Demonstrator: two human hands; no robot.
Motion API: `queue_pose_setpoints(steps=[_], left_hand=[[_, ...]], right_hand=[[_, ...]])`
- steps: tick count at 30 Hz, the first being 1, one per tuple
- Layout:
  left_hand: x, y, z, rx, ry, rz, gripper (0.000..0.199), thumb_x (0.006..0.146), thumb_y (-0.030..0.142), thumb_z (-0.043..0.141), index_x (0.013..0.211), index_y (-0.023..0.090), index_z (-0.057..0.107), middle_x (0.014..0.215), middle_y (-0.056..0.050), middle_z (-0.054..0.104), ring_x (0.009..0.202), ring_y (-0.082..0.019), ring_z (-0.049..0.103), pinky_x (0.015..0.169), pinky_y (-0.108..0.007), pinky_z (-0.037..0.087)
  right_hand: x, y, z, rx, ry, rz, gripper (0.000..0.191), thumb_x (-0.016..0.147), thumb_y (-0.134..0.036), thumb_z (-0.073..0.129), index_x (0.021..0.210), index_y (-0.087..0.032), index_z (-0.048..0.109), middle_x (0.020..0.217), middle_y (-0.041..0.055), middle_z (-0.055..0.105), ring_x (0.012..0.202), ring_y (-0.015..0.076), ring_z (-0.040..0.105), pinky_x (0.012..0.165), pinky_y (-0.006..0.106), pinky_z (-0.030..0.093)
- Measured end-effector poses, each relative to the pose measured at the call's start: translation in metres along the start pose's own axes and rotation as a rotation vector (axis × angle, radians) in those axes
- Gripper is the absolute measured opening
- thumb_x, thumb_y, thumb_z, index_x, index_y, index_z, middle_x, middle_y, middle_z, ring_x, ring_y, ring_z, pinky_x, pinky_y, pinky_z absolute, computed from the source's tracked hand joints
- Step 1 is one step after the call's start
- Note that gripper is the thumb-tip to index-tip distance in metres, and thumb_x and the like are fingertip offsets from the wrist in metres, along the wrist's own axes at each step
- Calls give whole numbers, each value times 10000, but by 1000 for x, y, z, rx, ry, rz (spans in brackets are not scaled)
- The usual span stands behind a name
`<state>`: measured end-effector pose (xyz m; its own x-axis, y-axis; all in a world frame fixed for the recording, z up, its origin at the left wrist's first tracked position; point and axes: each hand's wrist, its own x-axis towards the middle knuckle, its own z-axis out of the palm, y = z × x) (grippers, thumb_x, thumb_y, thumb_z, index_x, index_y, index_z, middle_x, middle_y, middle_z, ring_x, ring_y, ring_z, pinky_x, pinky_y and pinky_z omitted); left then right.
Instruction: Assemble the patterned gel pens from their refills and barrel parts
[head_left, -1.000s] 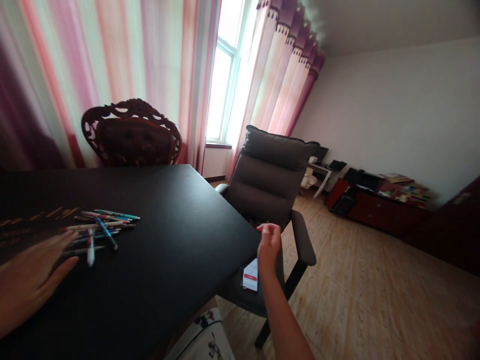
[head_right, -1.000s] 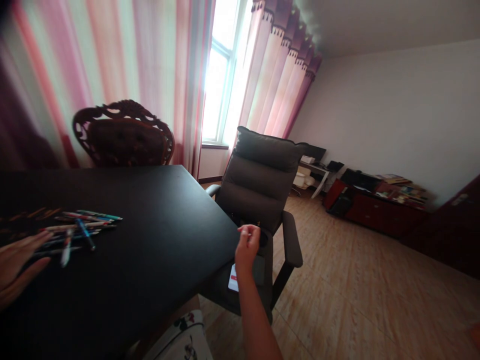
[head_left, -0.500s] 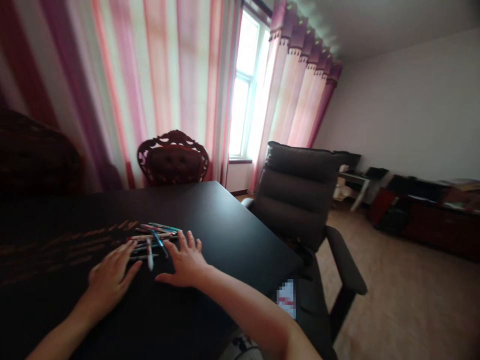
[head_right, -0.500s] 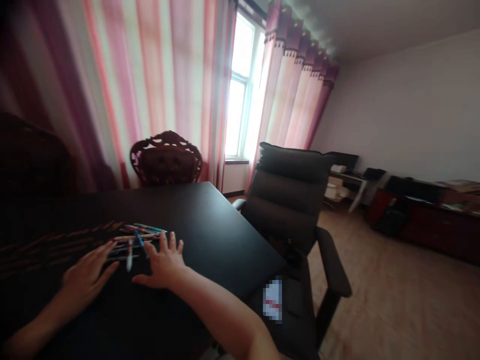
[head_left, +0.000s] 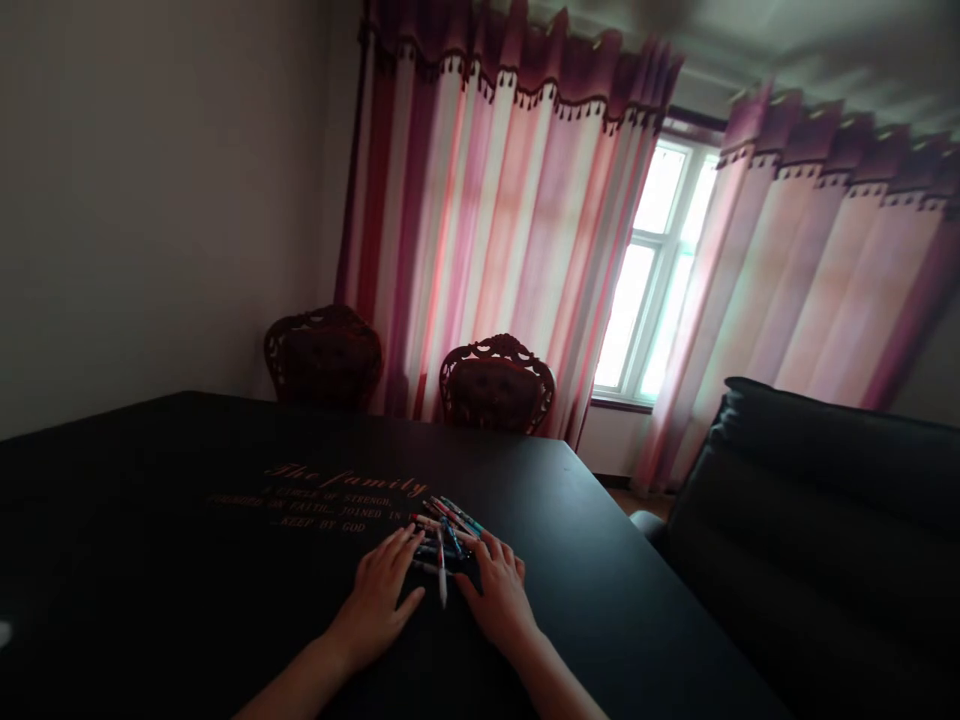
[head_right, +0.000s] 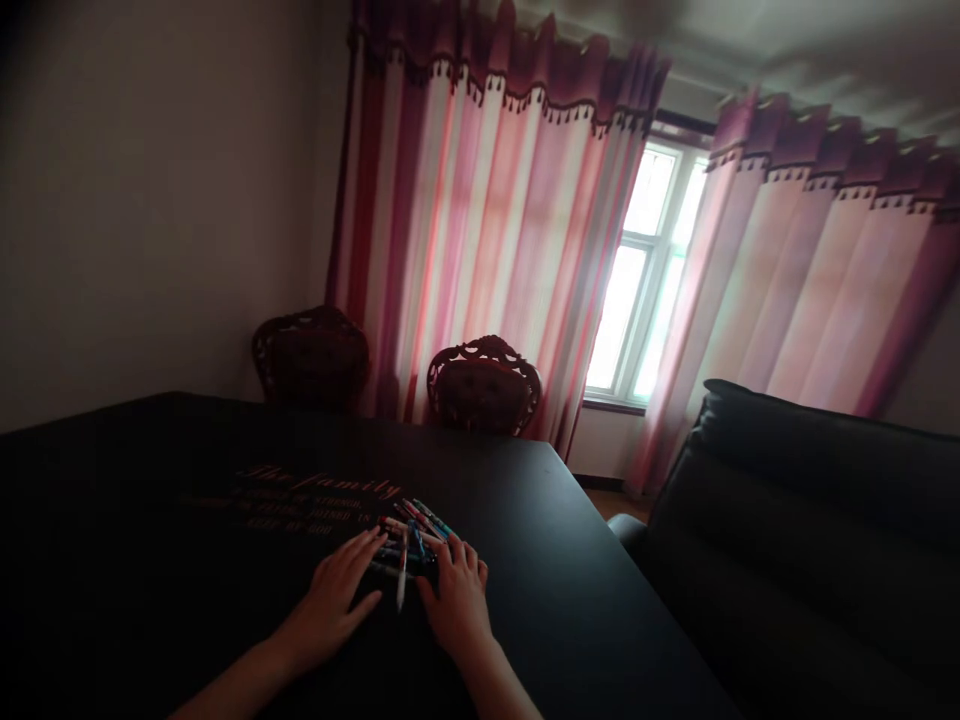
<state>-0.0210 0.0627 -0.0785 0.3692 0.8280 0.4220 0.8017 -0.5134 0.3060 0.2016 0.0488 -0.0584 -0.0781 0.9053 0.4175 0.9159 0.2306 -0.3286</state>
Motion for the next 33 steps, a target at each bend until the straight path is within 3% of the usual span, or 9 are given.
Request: queue_pose_setpoints(steps=[5, 8, 12, 15, 19, 21, 25, 33], left_hand=[[-2, 7, -5, 33, -17, -13, 640, 898, 287, 535, 1489, 310, 290, 1571, -58, 324, 1433, -297, 288, 1127, -538, 303], [-2, 8, -4, 69, -14, -12, 637, 911, 299, 518, 1497, 323, 270, 1583, -51, 295, 1442, -293, 271, 1134, -545, 283], [-2, 7, -1, 123, -49, -4, 648, 921, 303, 483, 1511, 340, 219, 1600, -42, 248, 1455, -290, 239, 1141, -567, 245], [2, 8, -2, 160, -99, 2, 660, 913, 263, 461, 1513, 358, 204, 1606, -34, 227, 1463, -294, 214, 1142, -587, 213], [18, 14, -8, 162, -178, 16, 729, 868, 216, 499, 1507, 388, 193, 1606, -34, 218, 1470, -301, 185, 1138, -625, 150], [30, 16, -10, 123, -186, 18, 669, 893, 269, 500, 1494, 398, 236, 1599, -44, 241, 1465, -307, 201, 1132, -634, 145], [54, 12, -8, 76, -169, 25, 517, 947, 380, 456, 1456, 366, 363, 1564, -97, 323, 1441, -324, 271, 1113, -636, 189], [85, -4, -3, -5, -168, 164, 500, 885, 372, 605, 1373, 372, 490, 1479, -68, 478, 1366, -303, 426, 1088, -538, 336]], right_hand=[[1, 9, 8, 17, 95, 30, 161, 873, -178, 463, 943, -223, 602, 1044, 76, 644, 972, 253, 587, 821, 347, 421], [2, 14, 9, -4, 209, 54, 178, 918, -195, 412, 973, -215, 580, 996, 84, 646, 955, 261, 588, 815, 358, 420], [9, 28, 3, -89, 326, 187, 221, 946, -205, 366, 1005, -186, 578, 1049, 129, 644, 1002, 287, 586, 790, 371, 431], [13, 42, 0, -141, 261, 252, 254, 947, -212, 363, 985, -174, 612, 1081, 149, 656, 1057, 318, 575, 780, 395, 443], [11, 51, 4, -139, 129, 141, 309, 925, -186, 382, 1064, -205, 656, 1237, 121, 641, 1207, 330, 511, 893, 447, 423], [9, 51, 6, -136, 103, 91, 360, 910, -157, 376, 1132, -218, 652, 1282, 108, 627, 1232, 319, 505, 932, 457, 410], [6, 49, 2, -105, 72, 49, 426, 892, -126, 367, 1198, -245, 639, 1301, 102, 621, 1234, 303, 524, 928, 459, 425], [9, 51, -1, -54, 33, 8, 522, 866, -77, 343, 1291, -264, 579, 1321, 89, 611, 1261, 287, 515, 953, 464, 412]])
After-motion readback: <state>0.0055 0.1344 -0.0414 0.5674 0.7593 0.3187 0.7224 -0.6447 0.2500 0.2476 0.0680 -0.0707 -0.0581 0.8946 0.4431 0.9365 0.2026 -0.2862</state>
